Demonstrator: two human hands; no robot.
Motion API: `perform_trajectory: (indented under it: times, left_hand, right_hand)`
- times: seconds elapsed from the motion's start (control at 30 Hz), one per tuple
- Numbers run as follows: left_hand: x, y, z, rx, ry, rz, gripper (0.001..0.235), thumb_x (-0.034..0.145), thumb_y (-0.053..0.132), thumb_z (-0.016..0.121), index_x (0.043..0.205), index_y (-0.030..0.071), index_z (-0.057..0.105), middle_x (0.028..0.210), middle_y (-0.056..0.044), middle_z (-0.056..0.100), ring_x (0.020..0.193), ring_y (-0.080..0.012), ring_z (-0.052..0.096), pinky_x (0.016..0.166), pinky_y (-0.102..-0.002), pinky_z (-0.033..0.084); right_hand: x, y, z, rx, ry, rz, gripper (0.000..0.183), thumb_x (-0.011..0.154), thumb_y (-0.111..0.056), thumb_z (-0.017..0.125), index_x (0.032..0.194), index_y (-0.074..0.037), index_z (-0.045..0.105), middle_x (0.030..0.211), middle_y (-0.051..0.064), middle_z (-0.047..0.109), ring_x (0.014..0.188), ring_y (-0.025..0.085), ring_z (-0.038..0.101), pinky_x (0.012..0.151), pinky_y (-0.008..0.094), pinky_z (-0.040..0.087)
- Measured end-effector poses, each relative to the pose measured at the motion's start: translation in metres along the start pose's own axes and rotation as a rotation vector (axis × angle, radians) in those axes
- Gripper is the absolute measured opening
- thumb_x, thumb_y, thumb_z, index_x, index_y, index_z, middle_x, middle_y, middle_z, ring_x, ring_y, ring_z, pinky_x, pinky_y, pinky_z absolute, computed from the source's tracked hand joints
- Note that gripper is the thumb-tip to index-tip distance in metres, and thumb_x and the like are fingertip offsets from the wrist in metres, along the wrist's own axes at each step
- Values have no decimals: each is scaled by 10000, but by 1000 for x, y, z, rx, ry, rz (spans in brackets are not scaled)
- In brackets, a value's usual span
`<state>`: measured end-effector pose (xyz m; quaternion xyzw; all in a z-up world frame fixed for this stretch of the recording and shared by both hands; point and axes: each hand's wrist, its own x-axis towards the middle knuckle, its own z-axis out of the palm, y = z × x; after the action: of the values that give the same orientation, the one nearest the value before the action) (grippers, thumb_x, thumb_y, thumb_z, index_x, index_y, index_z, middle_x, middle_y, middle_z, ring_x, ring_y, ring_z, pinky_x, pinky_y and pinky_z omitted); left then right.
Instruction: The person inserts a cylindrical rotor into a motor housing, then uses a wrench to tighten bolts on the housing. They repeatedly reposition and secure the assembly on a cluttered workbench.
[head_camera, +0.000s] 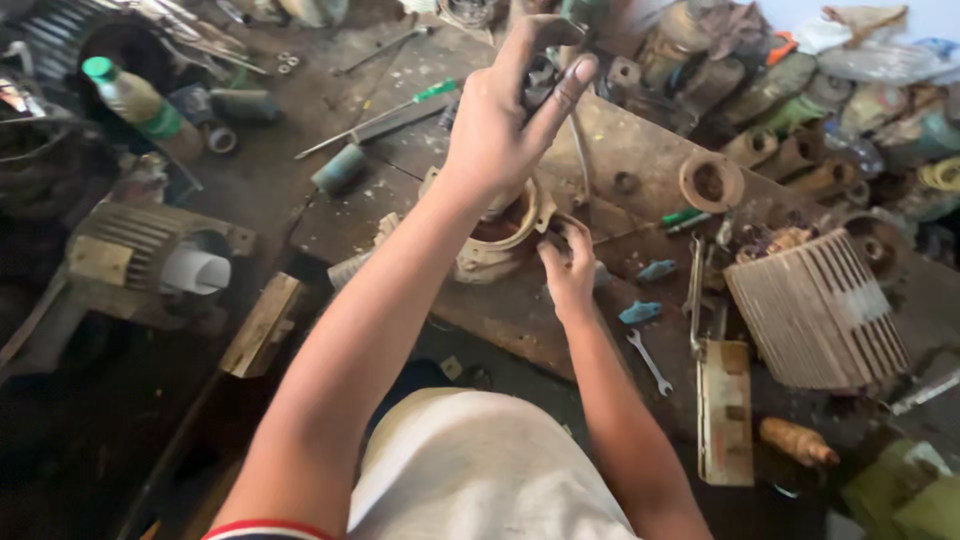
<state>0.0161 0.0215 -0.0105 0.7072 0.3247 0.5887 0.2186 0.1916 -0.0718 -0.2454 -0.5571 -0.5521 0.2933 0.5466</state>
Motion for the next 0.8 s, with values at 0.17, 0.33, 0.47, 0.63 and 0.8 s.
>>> perform_trajectory:
  times: [0.17,0.33,0.47,0.63,0.8]
  left_hand:
    - [2,5,2,-7,16,-99,337,1043,355,683,1252,115,570,828,-94,735,753,-283,778,712,-353,584]
    - [-1,6,1,10,17,-63,337,1064,376,666,1258,119,566,841,-98,746,777,-290,776,716,-355,577]
    - [-2,1,-3,-9,16,-51,364,1060,373,668,1272,104,543,877,-112,747,811,-294,790,725,-350,587]
    - [0,-1,5,8,37,57,318,1096,326,674,1267,95,537,994,-126,762,947,-320,778,803,-342,596]
    - [2,-1,4,-52,10,7,273,1093,283,678,1216,73,553,918,-105,738,838,-270,780,776,-329,585]
  right_hand:
    - [8,5,6,-27,23,-7,365,920,-53,668,1278,9,635,1207,77,654,1036,159,646,911,298,543]
    - [11,8,10,-90,120,-30,303,878,4,683,1181,6,673,1154,98,686,1006,188,693,849,311,571]
    - [15,7,24,-229,185,-100,250,842,26,709,1086,-3,663,1033,107,696,898,225,711,808,337,581]
    - [14,-2,24,-220,225,-120,235,833,7,740,1043,-13,638,1018,105,684,889,228,712,787,334,598]
    - [16,-7,25,-147,216,-115,284,816,10,734,1085,1,643,1036,108,673,909,233,707,805,335,578]
